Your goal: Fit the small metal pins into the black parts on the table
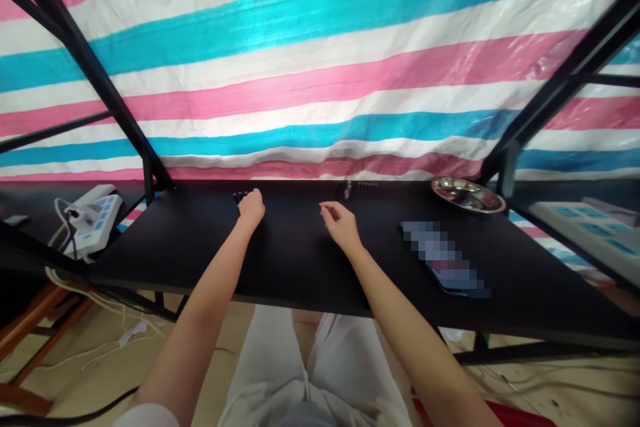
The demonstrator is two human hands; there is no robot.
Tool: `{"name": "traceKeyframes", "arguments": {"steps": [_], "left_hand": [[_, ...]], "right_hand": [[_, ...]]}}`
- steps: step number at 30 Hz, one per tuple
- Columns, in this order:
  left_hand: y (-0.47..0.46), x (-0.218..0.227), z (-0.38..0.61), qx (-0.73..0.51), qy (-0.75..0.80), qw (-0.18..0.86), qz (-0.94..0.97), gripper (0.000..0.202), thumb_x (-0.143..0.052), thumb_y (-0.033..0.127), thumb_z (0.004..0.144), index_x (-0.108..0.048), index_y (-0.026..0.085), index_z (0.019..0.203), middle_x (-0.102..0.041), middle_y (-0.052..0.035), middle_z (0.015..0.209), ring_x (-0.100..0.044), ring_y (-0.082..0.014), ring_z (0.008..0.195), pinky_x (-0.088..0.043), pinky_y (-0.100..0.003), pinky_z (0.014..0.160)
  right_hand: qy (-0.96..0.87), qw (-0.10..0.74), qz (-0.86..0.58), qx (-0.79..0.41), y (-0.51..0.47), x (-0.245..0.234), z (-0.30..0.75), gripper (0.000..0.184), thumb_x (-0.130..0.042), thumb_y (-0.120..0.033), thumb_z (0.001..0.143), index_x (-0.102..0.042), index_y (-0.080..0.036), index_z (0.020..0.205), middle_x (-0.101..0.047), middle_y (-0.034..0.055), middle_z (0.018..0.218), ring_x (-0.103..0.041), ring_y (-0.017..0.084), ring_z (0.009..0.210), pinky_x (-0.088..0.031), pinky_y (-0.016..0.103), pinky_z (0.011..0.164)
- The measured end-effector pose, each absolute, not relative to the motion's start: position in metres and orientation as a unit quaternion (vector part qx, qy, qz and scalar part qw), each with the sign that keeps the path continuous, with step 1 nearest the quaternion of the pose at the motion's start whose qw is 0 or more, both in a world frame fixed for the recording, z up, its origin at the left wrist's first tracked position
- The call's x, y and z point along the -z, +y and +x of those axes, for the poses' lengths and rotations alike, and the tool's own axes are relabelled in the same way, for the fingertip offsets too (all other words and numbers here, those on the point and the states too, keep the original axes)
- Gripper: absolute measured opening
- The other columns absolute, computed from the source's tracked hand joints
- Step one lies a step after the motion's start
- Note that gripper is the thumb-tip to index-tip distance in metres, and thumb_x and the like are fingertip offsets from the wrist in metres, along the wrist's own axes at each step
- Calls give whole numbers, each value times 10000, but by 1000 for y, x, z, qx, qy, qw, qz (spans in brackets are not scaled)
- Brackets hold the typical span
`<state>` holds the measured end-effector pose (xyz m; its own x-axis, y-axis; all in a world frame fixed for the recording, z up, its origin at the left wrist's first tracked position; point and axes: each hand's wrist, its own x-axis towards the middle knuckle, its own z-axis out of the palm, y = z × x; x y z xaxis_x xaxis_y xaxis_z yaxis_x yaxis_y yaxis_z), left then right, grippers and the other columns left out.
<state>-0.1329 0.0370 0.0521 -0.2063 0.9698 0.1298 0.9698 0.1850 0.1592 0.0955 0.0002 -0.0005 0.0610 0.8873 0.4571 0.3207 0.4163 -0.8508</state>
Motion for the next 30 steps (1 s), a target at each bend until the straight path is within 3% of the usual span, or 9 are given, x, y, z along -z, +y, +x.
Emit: {"name": "traceKeyframes", "arguments": {"steps": [4, 8, 10, 15, 21, 30], "left_hand": [[32, -46, -118, -206, 696, 70, 684, 165, -483, 169, 812, -585, 175, 941, -663, -117, 903, -636, -233, 849, -467, -320, 738], [25, -34, -89, -371, 578, 282, 670, 134, -454, 178, 826, -553, 171, 917, -667, -45, 803, -540, -90, 434, -436, -229, 504], [19, -25, -75, -430, 518, 362, 645, 134, -438, 187, 831, -525, 159, 929, -659, -41, 806, -465, -50, 338, -394, -208, 429], [1, -7, -61, -499, 450, 467, 574, 166, -480, 249, 814, -493, 142, 941, -658, -63, 848, -490, -41, 343, -326, -171, 371], [-6, -5, -62, -508, 430, 517, 538, 261, -544, 324, 783, -490, 139, 960, -665, -95, 901, -525, -52, 375, -253, -159, 343], [-9, -8, -58, -494, 407, 523, 563, 287, -576, 336, 770, -518, 138, 970, -666, -96, 895, -552, -63, 410, -238, -161, 345]], "right_hand": [[-639, 544, -483, -249, 0, 2, 94, 298, -470, -401, 786, -617, -172, 906, -620, 50, 754, -520, 134, 577, -444, 289, 595], [-650, 507, -507, -251, 0, 6, 89, 354, -449, -467, 795, -600, -179, 934, -626, 59, 790, -547, 158, 645, -441, 302, 650], [-651, 488, -512, -276, -1, 8, 87, 405, -364, -520, 829, -591, -187, 872, -619, 48, 752, -544, 158, 633, -428, 293, 631], [-649, 471, -518, -299, -3, 8, 85, 469, -302, -590, 834, -496, -204, 650, -529, 6, 579, -485, 141, 550, -374, 265, 573], [-657, 466, -507, -308, -6, 7, 83, 449, -327, -587, 830, -461, -207, 632, -490, -13, 566, -436, 124, 534, -351, 258, 569], [-632, 526, -481, -305, -9, 7, 85, 429, -370, -570, 831, -393, -213, 595, -383, -45, 510, -366, 105, 502, -316, 242, 520]]}}
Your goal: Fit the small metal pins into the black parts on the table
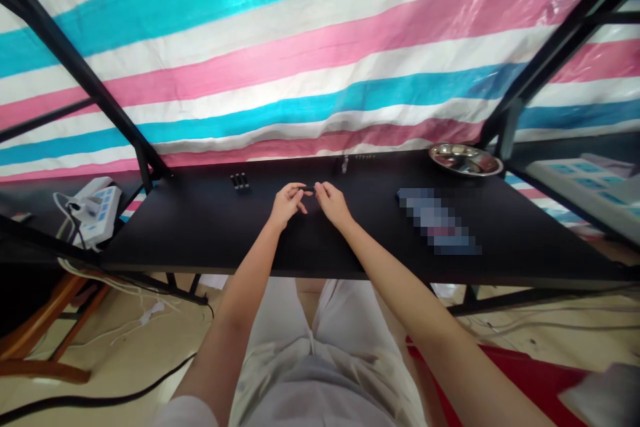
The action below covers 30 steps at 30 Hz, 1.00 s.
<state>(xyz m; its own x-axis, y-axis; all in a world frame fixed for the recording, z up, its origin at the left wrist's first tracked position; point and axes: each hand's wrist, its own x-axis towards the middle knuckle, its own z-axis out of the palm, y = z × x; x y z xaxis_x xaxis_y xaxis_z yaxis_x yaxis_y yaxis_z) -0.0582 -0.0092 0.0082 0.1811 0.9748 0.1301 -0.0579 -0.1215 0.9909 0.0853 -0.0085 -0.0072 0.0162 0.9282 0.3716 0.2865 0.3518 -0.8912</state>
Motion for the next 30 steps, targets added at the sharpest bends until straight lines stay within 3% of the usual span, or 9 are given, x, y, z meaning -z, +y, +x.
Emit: {"name": "traceKeyframes", "arguments": {"steps": [12, 20, 30], "left_hand": [[-7, -6, -58, -519, 422, 495, 554, 332, -573, 446, 757, -561, 130, 859, -608, -16, 677, -505, -58, 376, -243, -172, 338], [-8, -9, -57, -533, 449, 477, 536, 331, -569, 455, 764, -558, 135, 847, -586, 9, 619, -466, -41, 359, -289, -175, 359], [-7, -9, -60, -564, 485, 437, 506, 369, -530, 507, 774, -504, 148, 689, -562, 21, 579, -443, -35, 344, -282, -171, 361]], "right_hand": [[-652, 524, -476, -270, -13, 1, 87, 409, -365, -558, 836, -439, -202, 648, -418, -39, 559, -384, 103, 533, -322, 242, 549], [-680, 501, -468, -259, -14, -1, 87, 384, -332, -556, 840, -478, -207, 776, -511, 3, 670, -471, 133, 598, -385, 257, 611], [-681, 522, -435, -273, -10, 5, 85, 317, -371, -462, 852, -485, -194, 979, -563, 43, 820, -539, 144, 695, -442, 284, 674]]}}
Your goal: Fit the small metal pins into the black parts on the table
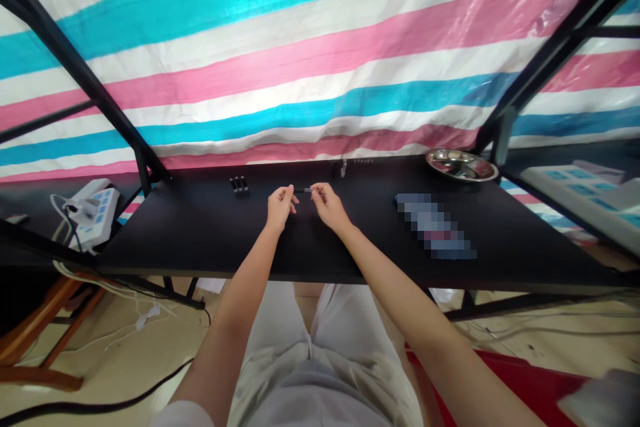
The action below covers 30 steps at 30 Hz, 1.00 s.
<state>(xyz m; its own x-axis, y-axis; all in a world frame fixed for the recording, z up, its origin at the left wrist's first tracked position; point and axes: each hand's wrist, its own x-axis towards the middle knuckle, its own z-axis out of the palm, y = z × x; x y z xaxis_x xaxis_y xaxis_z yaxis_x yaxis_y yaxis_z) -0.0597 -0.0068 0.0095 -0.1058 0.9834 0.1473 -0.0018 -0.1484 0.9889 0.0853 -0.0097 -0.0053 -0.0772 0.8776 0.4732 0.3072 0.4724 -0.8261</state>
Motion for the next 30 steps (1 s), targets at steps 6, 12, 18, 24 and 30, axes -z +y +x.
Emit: {"name": "traceKeyframes", "arguments": {"steps": [6, 12, 18, 24, 30], "left_hand": [[-8, -10, -59, -560, 482, 442, 510, 376, -548, 512, 754, -509, 144, 685, -556, 22, 564, -444, -36, 343, -265, -166, 351], [-8, -10, -59, -572, 481, 427, 509, 347, -579, 488, 740, -522, 148, 711, -542, 31, 551, -445, -39, 344, -264, -167, 346], [-7, -10, -60, -595, 501, 397, 488, 322, -601, 463, 728, -525, 150, 722, -537, 37, 556, -434, -35, 343, -281, -171, 347], [-9, -14, -59, -583, 489, 424, 491, 331, -667, 440, 665, -535, 144, 729, -518, 49, 531, -440, -39, 344, -268, -167, 333], [-14, -16, -58, -553, 426, 492, 521, 342, -639, 468, 684, -540, 144, 725, -493, 51, 506, -460, -51, 360, -283, -173, 343]], "right_hand": [[-699, 498, -443, -258, -7, 10, 86, 317, -450, -422, 827, -530, -187, 1025, -608, 56, 908, -498, 112, 565, -438, 275, 590], [-764, 408, -481, -136, -12, 6, 89, 210, -461, -321, 837, -613, -221, 942, -595, 60, 947, -541, 150, 688, -432, 282, 618], [-734, 424, -527, -64, -7, 8, 94, 214, -457, -292, 830, -642, -208, 896, -552, 81, 905, -531, 193, 796, -432, 297, 625], [-716, 503, -467, -125, -10, 4, 91, 283, -416, -349, 862, -618, -193, 985, -540, 61, 833, -521, 162, 714, -446, 293, 665], [-777, 440, -409, -187, -12, 8, 83, 251, -426, -366, 849, -612, -217, 928, -534, 37, 737, -489, 152, 635, -425, 292, 627]]}}
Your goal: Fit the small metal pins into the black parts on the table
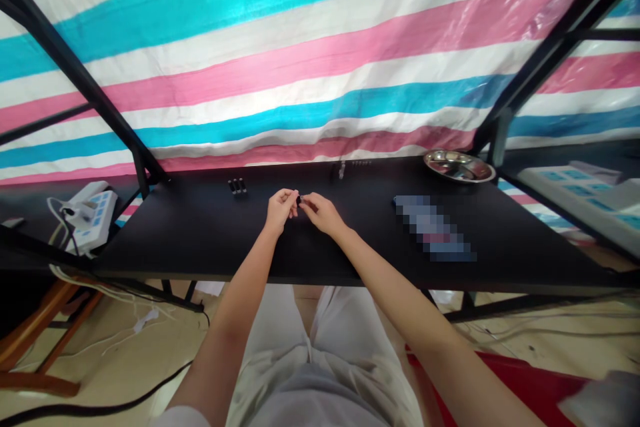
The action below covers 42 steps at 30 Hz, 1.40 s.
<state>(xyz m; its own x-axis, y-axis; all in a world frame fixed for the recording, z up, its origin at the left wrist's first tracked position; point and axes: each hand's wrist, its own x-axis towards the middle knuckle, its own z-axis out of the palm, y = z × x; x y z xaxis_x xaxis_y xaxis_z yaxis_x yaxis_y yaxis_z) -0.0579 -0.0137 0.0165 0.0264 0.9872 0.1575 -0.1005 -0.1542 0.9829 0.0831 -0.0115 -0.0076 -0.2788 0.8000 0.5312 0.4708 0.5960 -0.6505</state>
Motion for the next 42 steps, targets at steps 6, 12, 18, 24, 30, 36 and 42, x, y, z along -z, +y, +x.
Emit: {"name": "traceKeyframes", "arguments": {"steps": [6, 12, 18, 24, 30, 36, 42], "left_hand": [[-14, -17, -58, -545, 427, 507, 513, 296, -596, 438, 729, -554, 145, 736, -482, 45, 501, -456, -53, 359, -251, -178, 339], [-9, -11, -59, -567, 473, 431, 519, 275, -567, 416, 755, -520, 156, 682, -485, 48, 492, -427, -44, 348, -283, -176, 358], [-8, -8, -61, -567, 509, 368, 533, 255, -525, 400, 785, -497, 169, 680, -481, 49, 505, -427, -53, 367, -335, -180, 394], [-9, -2, -60, -510, 537, 306, 599, 194, -487, 348, 802, -510, 177, 715, -492, 39, 530, -433, -67, 423, -351, -192, 462], [-13, 0, -59, -417, 537, 213, 702, 179, -465, 309, 810, -563, 177, 739, -514, 36, 574, -444, -73, 516, -349, -194, 557], [-14, -2, -59, -397, 540, 206, 713, 192, -452, 309, 817, -587, 178, 778, -531, 32, 589, -457, -80, 535, -344, -194, 563], [-14, -1, -59, -393, 542, 205, 714, 178, -452, 288, 812, -589, 180, 778, -525, 34, 583, -451, -79, 527, -343, -194, 561]], "right_hand": [[-781, 432, -409, -189, -7, 13, 84, 215, -478, -369, 813, -613, -208, 856, -548, 29, 710, -477, 144, 604, -405, 280, 599], [-767, 440, -424, -193, -3, 15, 82, 245, -489, -379, 795, -623, -191, 876, -586, 45, 735, -506, 151, 613, -422, 288, 616], [-691, 474, -499, -222, 20, 16, 91, 231, -550, -393, 741, -626, -184, 805, -612, 37, 679, -545, 162, 605, -438, 306, 641], [-625, 425, -632, -173, 51, 16, 130, 146, -598, -308, 689, -625, -170, 727, -634, 57, 695, -571, 186, 661, -432, 317, 656], [-624, 329, -697, -130, 60, 5, 149, 130, -577, -286, 727, -631, -169, 745, -652, 52, 753, -583, 172, 709, -423, 275, 657], [-628, 300, -707, -127, 67, 3, 145, 152, -568, -301, 744, -639, -171, 775, -666, 57, 789, -596, 173, 741, -423, 261, 645], [-623, 312, -706, -126, 75, 6, 142, 163, -558, -303, 746, -644, -179, 807, -676, 53, 822, -601, 174, 762, -431, 261, 656]]}}
